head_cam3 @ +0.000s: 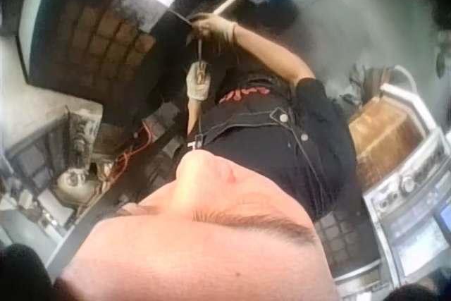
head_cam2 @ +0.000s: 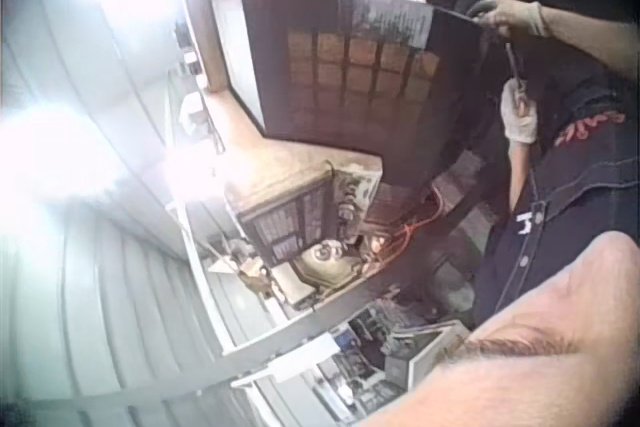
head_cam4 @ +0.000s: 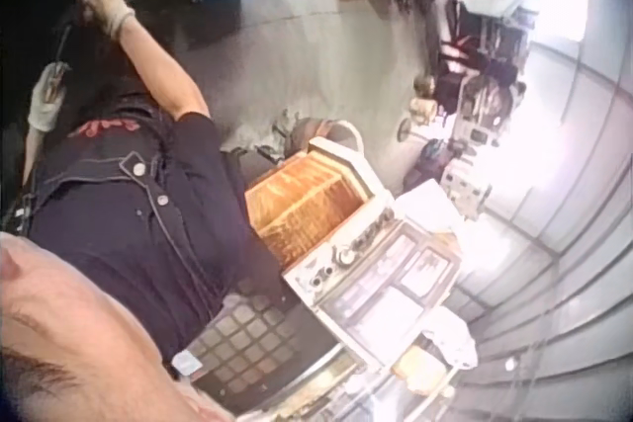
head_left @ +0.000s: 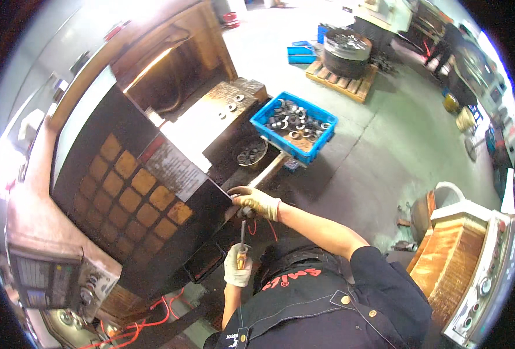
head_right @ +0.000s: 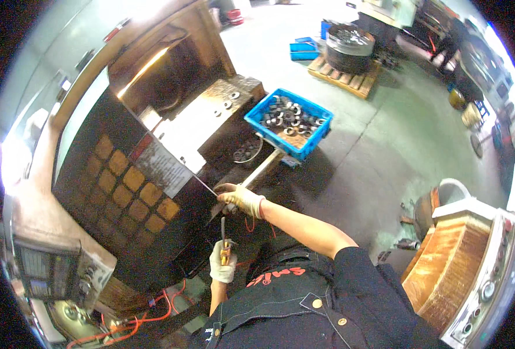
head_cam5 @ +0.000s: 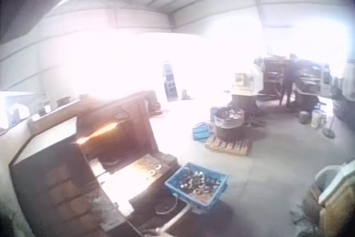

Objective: The person operates a CNC lathe in a workshop, repeatedly loading metal rings into the chuck and securing them with a screwdriver. The person opens the machine door, inserts the parts, tightens the chuck, and closes the door in a continuous cycle.

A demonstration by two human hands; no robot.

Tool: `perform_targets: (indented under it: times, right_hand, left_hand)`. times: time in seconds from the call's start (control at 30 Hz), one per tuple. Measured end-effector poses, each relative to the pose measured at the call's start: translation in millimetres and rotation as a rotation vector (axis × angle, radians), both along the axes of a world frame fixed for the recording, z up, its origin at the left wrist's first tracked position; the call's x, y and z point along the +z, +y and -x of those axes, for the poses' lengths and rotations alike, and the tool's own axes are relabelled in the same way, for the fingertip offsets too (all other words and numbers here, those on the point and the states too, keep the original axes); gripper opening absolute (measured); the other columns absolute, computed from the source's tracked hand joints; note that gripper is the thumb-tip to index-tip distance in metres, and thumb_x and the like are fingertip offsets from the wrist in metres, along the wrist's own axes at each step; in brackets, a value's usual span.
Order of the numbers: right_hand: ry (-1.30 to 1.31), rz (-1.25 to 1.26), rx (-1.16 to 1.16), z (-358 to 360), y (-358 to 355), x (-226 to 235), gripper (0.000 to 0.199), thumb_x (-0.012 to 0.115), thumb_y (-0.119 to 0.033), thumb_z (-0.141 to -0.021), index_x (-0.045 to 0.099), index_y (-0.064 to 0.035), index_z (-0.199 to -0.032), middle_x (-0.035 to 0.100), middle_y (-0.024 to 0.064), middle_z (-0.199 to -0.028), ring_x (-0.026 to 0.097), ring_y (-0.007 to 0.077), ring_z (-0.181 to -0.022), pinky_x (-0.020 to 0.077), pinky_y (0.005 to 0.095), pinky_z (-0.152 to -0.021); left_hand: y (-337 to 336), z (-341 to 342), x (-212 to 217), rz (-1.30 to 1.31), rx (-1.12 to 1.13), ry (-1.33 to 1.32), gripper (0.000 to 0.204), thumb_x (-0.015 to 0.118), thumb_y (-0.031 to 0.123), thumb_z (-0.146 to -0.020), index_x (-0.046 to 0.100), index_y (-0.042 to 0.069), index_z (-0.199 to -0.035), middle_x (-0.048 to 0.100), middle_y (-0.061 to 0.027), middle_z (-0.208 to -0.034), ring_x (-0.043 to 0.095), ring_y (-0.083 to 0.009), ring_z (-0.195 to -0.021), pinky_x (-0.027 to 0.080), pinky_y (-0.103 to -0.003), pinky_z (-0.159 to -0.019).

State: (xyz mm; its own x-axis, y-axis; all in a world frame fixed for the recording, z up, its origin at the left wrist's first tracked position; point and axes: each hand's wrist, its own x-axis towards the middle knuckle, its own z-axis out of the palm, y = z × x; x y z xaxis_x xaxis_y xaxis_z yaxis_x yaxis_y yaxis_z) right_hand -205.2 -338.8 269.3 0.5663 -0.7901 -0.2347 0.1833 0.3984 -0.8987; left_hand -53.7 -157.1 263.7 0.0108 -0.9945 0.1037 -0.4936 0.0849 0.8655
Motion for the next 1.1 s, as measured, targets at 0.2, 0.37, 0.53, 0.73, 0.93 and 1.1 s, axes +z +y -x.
perform_targets:
  times: [0.2, 0.37, 0.53, 0.73, 0.93, 1.1]
  right_hand:
    - [-0.610, -0.401, -0.333, 145, 14, -36, 0.027, 0.058, -0.004, -0.085, 0.055, -0.0052, -0.112, 0.061, 0.0075, -0.096, 0.060, 0.0137, -0.079, 0.0479, 0.0192, -0.056]
    - [-0.775, -0.381, -0.672, 268, 70, -78, 0.017, 0.057, -0.001, -0.084, 0.060, 0.0005, -0.101, 0.061, 0.0098, -0.097, 0.060, 0.0170, -0.085, 0.0513, 0.0251, -0.072]
    - [-0.819, -0.365, -0.916, 328, 146, -81, 0.029, 0.053, -0.031, -0.091, 0.061, -0.0028, -0.095, 0.063, 0.0137, -0.093, 0.063, 0.0199, -0.079, 0.0524, 0.0270, -0.057]
    - [-0.755, -0.222, -1.375, 320, 241, -83, 0.030, 0.055, -0.039, -0.089, 0.060, -0.0094, -0.092, 0.064, 0.0101, -0.088, 0.061, 0.0175, -0.066, 0.0444, 0.0227, -0.047]
    - [-0.339, -0.002, -1.782, 270, 342, -115, 0.017, 0.056, -0.030, -0.089, 0.054, -0.0130, -0.091, 0.063, 0.0054, -0.094, 0.059, 0.0164, -0.081, 0.0438, 0.0270, -0.055]
    - [-0.501, -0.086, -1.980, 192, 405, -136, 0.024, 0.063, -0.002, -0.080, 0.051, -0.0135, -0.097, 0.060, 0.0070, -0.095, 0.059, 0.0183, -0.084, 0.0496, 0.0316, -0.066]
  left_hand:
    - [-35, 90, -12, -0.199, -0.267, -0.199, 0.029, 0.057, 0.005, -0.069, 0.055, 0.009, -0.098, 0.062, -0.0152, -0.087, 0.060, -0.0343, -0.085, 0.048, -0.039, -0.075]
    - [-54, 166, -37, -0.305, -0.653, -0.277, 0.030, 0.055, 0.008, -0.071, 0.055, 0.009, -0.100, 0.061, -0.0167, -0.088, 0.059, -0.0358, -0.086, 0.047, -0.041, -0.074]
    - [-55, 236, -26, -0.157, -1.079, -0.361, 0.029, 0.057, 0.011, -0.069, 0.055, 0.009, -0.098, 0.061, -0.0178, -0.085, 0.059, -0.0376, -0.084, 0.048, -0.041, -0.071]
    - [-62, 242, -37, -0.177, -1.321, -0.424, 0.029, 0.058, 0.017, -0.071, 0.056, 0.010, -0.099, 0.063, -0.0213, -0.084, 0.060, -0.0407, -0.083, 0.047, -0.047, -0.070]
    - [-41, 210, -73, -0.196, -1.531, -0.584, 0.032, 0.062, 0.019, -0.070, 0.057, 0.008, -0.099, 0.063, -0.0198, -0.087, 0.060, -0.0394, -0.086, 0.048, -0.044, -0.072]
    - [-8, 191, -63, -0.251, -1.705, -0.610, 0.037, 0.065, 0.020, -0.070, 0.058, 0.005, -0.103, 0.063, -0.0191, -0.092, 0.059, -0.0374, -0.091, 0.048, -0.040, -0.075]
